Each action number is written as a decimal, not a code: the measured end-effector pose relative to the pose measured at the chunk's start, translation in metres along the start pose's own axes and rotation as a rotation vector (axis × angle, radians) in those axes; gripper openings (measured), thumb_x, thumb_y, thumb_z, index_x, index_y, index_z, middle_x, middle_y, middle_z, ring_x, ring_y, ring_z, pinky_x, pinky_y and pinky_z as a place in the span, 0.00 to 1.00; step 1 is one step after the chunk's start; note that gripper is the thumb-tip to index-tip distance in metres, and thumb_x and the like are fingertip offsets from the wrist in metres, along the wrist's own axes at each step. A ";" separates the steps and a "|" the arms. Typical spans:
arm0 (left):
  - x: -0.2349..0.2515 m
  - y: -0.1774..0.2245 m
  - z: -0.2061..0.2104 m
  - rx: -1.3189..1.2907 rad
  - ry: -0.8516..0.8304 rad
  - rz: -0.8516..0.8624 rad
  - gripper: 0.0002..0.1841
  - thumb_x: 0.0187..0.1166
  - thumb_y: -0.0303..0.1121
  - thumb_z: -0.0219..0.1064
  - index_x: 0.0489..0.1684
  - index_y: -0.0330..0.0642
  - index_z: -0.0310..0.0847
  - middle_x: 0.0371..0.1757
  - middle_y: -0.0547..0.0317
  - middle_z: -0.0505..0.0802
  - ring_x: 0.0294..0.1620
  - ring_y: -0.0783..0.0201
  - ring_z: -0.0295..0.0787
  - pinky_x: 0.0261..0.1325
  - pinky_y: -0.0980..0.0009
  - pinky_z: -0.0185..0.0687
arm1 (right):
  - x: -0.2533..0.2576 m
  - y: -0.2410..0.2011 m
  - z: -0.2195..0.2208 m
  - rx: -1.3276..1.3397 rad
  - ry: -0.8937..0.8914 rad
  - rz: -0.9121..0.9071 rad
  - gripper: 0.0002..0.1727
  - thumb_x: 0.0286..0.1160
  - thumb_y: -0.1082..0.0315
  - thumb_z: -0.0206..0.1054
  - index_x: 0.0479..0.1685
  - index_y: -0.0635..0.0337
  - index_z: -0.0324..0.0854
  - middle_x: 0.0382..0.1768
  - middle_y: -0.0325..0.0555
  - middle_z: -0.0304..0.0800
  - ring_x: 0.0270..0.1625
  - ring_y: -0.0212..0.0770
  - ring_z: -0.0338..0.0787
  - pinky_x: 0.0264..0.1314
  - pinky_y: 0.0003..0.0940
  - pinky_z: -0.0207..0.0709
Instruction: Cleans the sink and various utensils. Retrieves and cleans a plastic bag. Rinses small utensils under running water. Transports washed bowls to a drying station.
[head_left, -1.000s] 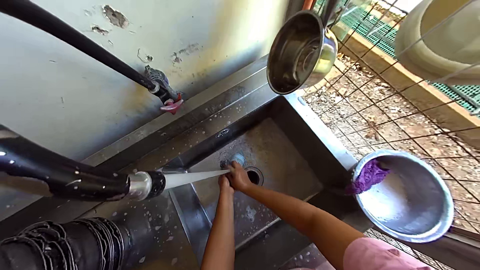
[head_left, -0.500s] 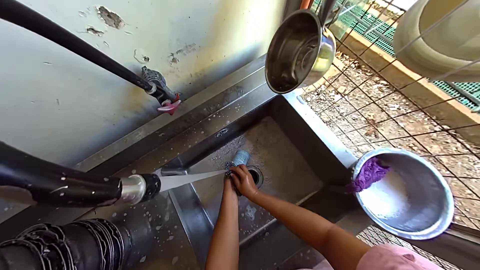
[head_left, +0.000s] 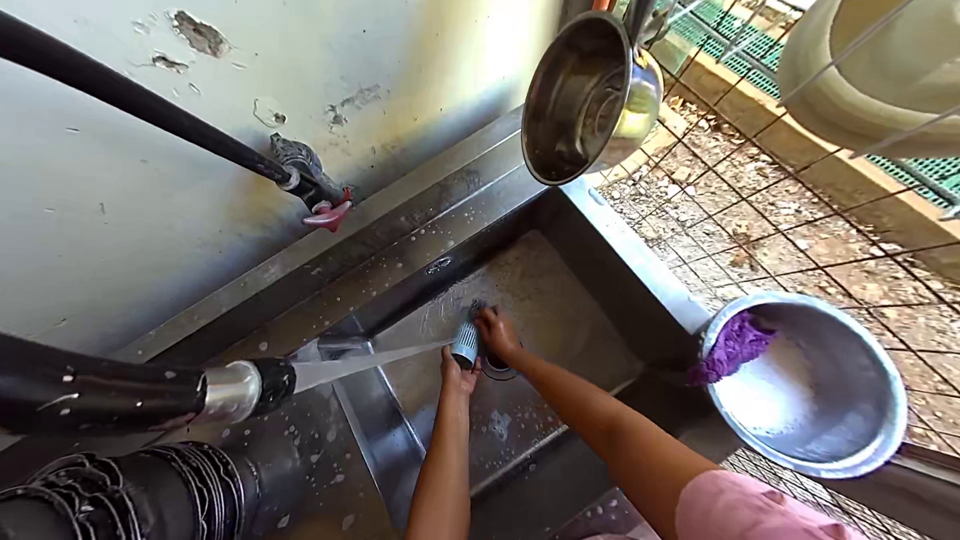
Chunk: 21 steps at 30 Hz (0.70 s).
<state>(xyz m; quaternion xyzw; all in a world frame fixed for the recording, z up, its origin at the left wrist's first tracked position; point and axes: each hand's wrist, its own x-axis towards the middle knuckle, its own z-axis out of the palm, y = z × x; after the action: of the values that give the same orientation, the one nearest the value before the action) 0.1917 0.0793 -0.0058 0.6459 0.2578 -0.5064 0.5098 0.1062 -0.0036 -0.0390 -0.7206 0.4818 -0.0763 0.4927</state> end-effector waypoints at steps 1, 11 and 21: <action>-0.003 0.001 0.005 -0.017 0.011 -0.005 0.31 0.92 0.59 0.36 0.76 0.43 0.64 0.53 0.43 0.81 0.38 0.56 0.81 0.36 0.64 0.80 | 0.011 -0.002 -0.003 -0.008 0.000 0.059 0.21 0.87 0.59 0.59 0.70 0.59 0.83 0.71 0.69 0.78 0.68 0.62 0.86 0.70 0.53 0.80; 0.001 0.005 -0.004 -0.068 -0.001 -0.047 0.29 0.92 0.57 0.40 0.73 0.43 0.66 0.49 0.43 0.84 0.35 0.57 0.83 0.33 0.67 0.80 | 0.029 0.013 -0.037 0.054 0.046 0.126 0.21 0.89 0.63 0.58 0.72 0.66 0.79 0.73 0.72 0.77 0.74 0.65 0.81 0.79 0.53 0.74; 0.001 0.017 0.011 0.032 -0.007 0.046 0.22 0.90 0.41 0.56 0.77 0.42 0.69 0.65 0.39 0.82 0.52 0.50 0.82 0.47 0.57 0.81 | 0.012 0.105 -0.110 -0.300 0.268 0.365 0.24 0.87 0.64 0.56 0.81 0.55 0.76 0.88 0.61 0.63 0.89 0.67 0.62 0.84 0.70 0.58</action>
<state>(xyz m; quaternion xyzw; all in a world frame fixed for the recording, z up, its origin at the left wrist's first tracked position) 0.2027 0.0633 0.0007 0.6580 0.2331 -0.5009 0.5116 -0.0171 -0.0883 -0.0698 -0.6703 0.6705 -0.0084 0.3178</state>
